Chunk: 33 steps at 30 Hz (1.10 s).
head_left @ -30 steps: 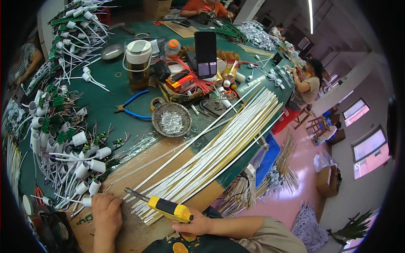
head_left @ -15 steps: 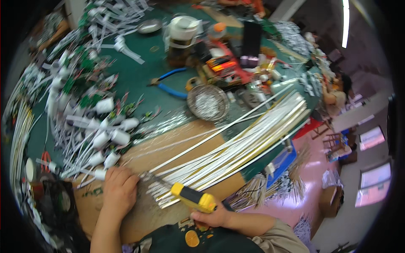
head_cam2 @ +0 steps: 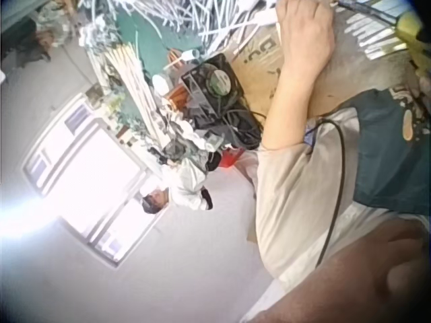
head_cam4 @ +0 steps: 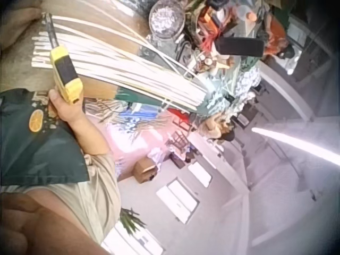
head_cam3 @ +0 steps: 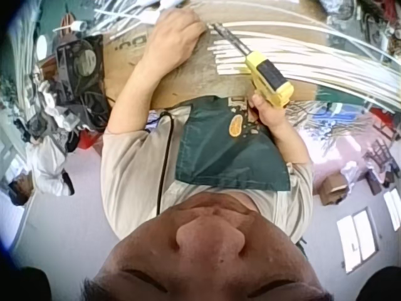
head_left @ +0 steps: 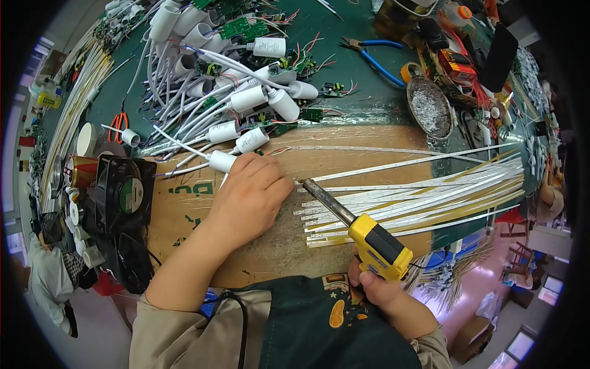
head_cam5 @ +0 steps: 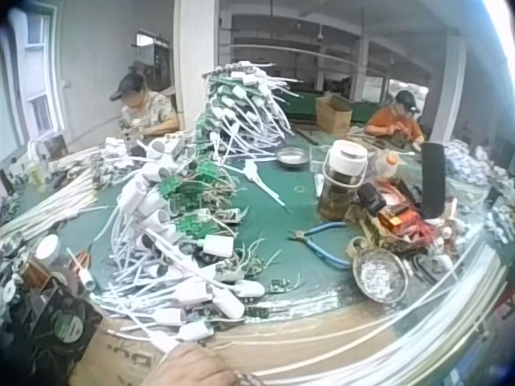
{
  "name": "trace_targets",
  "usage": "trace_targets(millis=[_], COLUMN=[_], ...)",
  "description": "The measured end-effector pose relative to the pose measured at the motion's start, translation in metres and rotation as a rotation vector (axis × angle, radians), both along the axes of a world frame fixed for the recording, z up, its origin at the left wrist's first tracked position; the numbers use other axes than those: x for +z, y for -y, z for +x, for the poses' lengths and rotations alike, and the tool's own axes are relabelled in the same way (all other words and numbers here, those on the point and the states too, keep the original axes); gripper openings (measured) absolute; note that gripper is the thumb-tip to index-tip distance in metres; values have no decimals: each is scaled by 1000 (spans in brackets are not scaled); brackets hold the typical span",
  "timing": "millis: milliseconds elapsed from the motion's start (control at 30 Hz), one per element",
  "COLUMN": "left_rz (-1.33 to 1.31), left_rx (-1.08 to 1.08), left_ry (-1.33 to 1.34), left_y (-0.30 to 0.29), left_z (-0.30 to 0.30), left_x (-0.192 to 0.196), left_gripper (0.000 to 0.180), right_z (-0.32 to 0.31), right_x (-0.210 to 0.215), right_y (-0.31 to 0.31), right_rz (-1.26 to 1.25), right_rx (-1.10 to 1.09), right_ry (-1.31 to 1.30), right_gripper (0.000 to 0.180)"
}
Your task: The person arranges LED strips on the workbench and solders wires from power driver assemblies onto the ends of the strips using a soldering iron.
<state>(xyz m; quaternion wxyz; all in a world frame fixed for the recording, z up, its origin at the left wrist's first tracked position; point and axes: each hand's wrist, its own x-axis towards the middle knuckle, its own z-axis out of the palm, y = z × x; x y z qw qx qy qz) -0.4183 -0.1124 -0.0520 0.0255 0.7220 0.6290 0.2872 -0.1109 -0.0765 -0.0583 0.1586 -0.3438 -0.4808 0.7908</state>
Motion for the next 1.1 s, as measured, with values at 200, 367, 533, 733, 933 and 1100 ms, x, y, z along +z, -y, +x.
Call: trace_targets(millis=[200,367,533,733,933,1100], left_rz=[-10,-7,-15,-31,-16,-25], left_rx=[3,7,7,1,-2,3], left_ry=[3,5,15,-46,6,15], left_y=[2,1,2,6,4,5], left_z=[0,0,-2,-4,3,3], left_x=[-1,-1,-2,-5,-7,-6], left_gripper=[19,18,18,17,12,13], right_z=[1,-1,-4,-12,-3,1], right_x=[1,-1,5,14,4,5], right_y=[0,2,1,-1,3,3], right_rz=[-14,32,-65,-81,-21,-34], right_rx=[14,-2,-34,-47,-189,-227], right_ry=[32,54,23,-55,-70,-67], right_gripper=[62,61,67,38,74,74])
